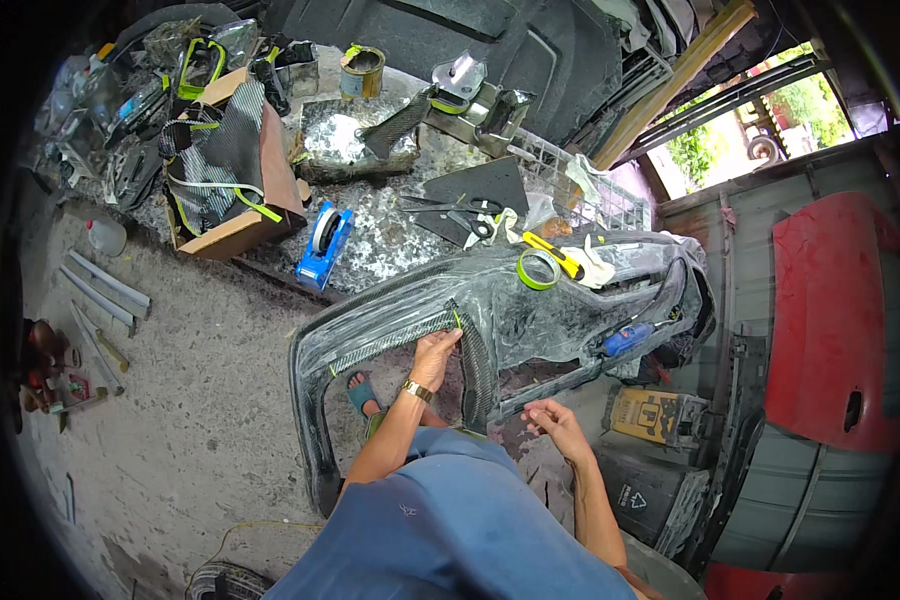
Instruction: Apply carbon fiber material and yellow tape to a car bumper or body part.
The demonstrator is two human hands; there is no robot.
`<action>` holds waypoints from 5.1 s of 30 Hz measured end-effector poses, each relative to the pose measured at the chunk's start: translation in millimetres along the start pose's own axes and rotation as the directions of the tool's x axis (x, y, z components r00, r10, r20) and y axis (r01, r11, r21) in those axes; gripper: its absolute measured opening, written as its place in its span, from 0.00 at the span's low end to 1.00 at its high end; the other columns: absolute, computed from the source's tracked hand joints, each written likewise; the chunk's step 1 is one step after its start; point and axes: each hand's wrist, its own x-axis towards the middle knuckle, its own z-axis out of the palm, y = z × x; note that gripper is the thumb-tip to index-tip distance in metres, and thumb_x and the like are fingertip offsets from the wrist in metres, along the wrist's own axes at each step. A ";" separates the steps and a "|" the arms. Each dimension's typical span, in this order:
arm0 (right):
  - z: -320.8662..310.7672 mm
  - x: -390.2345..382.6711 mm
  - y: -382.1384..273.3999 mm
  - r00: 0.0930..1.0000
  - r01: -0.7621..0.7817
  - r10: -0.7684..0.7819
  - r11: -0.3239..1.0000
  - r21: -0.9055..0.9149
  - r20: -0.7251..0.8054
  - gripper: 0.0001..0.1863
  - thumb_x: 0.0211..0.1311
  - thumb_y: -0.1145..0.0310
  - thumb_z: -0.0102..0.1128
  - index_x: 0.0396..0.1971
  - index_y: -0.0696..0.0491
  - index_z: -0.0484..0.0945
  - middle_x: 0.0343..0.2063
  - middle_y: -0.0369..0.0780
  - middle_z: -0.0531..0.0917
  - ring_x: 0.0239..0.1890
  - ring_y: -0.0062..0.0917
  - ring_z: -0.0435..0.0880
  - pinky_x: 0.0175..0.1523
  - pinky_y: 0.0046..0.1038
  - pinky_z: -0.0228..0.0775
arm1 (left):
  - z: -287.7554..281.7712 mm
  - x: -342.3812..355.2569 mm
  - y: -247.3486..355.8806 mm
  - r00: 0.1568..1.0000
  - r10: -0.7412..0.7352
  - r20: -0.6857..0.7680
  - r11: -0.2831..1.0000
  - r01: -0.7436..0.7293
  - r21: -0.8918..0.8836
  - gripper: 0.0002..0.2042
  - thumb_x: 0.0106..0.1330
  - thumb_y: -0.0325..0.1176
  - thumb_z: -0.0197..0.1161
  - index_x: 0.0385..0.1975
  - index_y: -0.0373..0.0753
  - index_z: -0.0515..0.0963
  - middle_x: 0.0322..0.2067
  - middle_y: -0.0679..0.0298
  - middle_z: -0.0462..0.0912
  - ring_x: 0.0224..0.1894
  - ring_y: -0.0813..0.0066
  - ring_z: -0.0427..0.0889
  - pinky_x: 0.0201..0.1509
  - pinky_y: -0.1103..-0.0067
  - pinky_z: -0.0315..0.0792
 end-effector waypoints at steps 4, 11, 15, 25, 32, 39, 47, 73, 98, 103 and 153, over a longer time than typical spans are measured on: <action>3.8 2.2 1.7 1.000 -0.016 0.016 1.000 -0.006 0.012 0.12 0.64 0.65 0.55 0.42 0.57 0.76 0.34 0.37 0.82 0.32 0.16 0.77 0.38 0.21 0.69 | 5.0 -5.7 8.0 0.999 0.036 0.006 0.999 -0.036 0.005 0.08 0.60 0.26 0.63 0.39 0.38 0.76 0.35 0.68 0.80 0.36 0.83 0.76 0.43 0.84 0.67; 4.1 1.4 14.9 1.000 0.004 -0.005 1.000 0.013 0.022 0.12 0.63 0.65 0.56 0.41 0.56 0.76 0.34 0.37 0.82 0.32 0.17 0.78 0.38 0.20 0.71 | 16.2 -17.5 20.4 1.000 0.018 0.025 0.998 -0.020 0.052 0.06 0.60 0.32 0.65 0.32 0.38 0.77 0.29 0.73 0.77 0.28 0.87 0.69 0.36 0.86 0.61; 0.5 -6.0 25.6 0.999 -0.010 0.011 1.000 0.014 -0.030 0.12 0.62 0.65 0.56 0.41 0.56 0.77 0.34 0.37 0.82 0.32 0.17 0.78 0.37 0.20 0.71 | 27.0 -17.0 22.3 0.995 0.092 0.027 0.995 -0.093 0.039 0.07 0.59 0.32 0.66 0.34 0.39 0.77 0.28 0.74 0.77 0.28 0.88 0.68 0.33 0.86 0.61; -4.3 -0.4 54.3 0.993 -0.101 0.104 0.992 0.071 -0.046 0.11 0.63 0.64 0.57 0.41 0.54 0.77 0.33 0.35 0.83 0.30 0.15 0.78 0.35 0.18 0.70 | 14.7 -11.2 14.5 0.998 0.043 0.041 0.996 -0.046 0.076 0.09 0.60 0.33 0.66 0.36 0.38 0.78 0.32 0.71 0.80 0.33 0.86 0.75 0.38 0.85 0.66; -10.1 -0.1 88.6 0.979 -0.193 0.197 0.978 0.080 -0.054 0.11 0.63 0.64 0.57 0.40 0.54 0.77 0.32 0.35 0.82 0.29 0.14 0.78 0.34 0.18 0.70 | 3.2 -32.6 11.0 0.999 0.014 0.032 0.979 -0.021 0.205 0.09 0.62 0.34 0.64 0.37 0.39 0.76 0.33 0.70 0.80 0.33 0.85 0.77 0.36 0.86 0.71; -21.5 -5.4 163.9 0.936 -0.348 0.348 0.938 0.012 -0.059 0.11 0.62 0.61 0.57 0.37 0.53 0.77 0.31 0.34 0.82 0.28 0.16 0.78 0.32 0.20 0.69 | -26.1 -47.2 1.8 0.998 0.002 0.059 0.895 -0.028 0.445 0.11 0.63 0.38 0.63 0.25 0.37 0.77 0.21 0.66 0.81 0.23 0.84 0.75 0.30 0.85 0.70; -40.6 -14.7 245.6 0.880 -0.474 0.471 0.880 -0.033 -0.071 0.08 0.63 0.67 0.53 0.35 0.55 0.77 0.28 0.36 0.82 0.25 0.19 0.79 0.26 0.21 0.69 | 10.0 -83.7 50.4 0.887 0.213 0.410 0.131 -0.442 0.887 0.09 0.61 0.33 0.60 0.35 0.35 0.78 0.33 0.62 0.80 0.35 0.69 0.78 0.39 0.74 0.69; -24.3 -5.6 262.7 0.869 -0.489 0.491 0.871 0.049 -0.066 0.08 0.65 0.69 0.51 0.37 0.56 0.76 0.28 0.38 0.81 0.27 0.22 0.79 0.31 0.24 0.72 | 26.4 -70.1 55.6 0.838 0.180 0.515 -0.730 -0.237 0.641 0.32 0.58 0.28 0.49 0.66 0.34 0.52 0.69 0.60 0.48 0.70 0.62 0.48 0.72 0.64 0.43; -21.2 -15.4 243.2 0.887 -0.448 0.453 0.891 0.070 -0.092 0.07 0.63 0.71 0.50 0.37 0.54 0.76 0.27 0.35 0.81 0.25 0.18 0.78 0.28 0.21 0.71 | -12.5 -115.2 95.6 0.863 0.205 0.463 -0.634 -0.243 0.734 0.34 0.58 0.26 0.51 0.66 0.34 0.50 0.68 0.55 0.48 0.70 0.60 0.50 0.71 0.64 0.46; -21.7 -11.8 237.4 0.888 -0.445 0.452 0.891 0.091 -0.086 0.07 0.63 0.70 0.50 0.37 0.54 0.76 0.27 0.35 0.82 0.24 0.18 0.78 0.28 0.21 0.70 | -25.7 -124.4 105.2 0.876 0.215 0.431 -0.615 -0.221 0.757 0.33 0.59 0.27 0.52 0.66 0.35 0.51 0.68 0.55 0.48 0.69 0.58 0.50 0.70 0.63 0.47; -15.6 -13.0 272.6 0.889 -0.421 0.445 0.887 0.190 -0.107 0.14 0.60 0.61 0.56 0.37 0.57 0.78 0.29 0.40 0.82 0.29 0.25 0.81 0.32 0.28 0.73 | 25.5 -12.5 138.5 0.863 0.105 0.495 -0.540 -0.368 0.757 0.42 0.59 0.46 0.62 0.69 0.44 0.45 0.70 0.53 0.38 0.70 0.44 0.38 0.70 0.55 0.35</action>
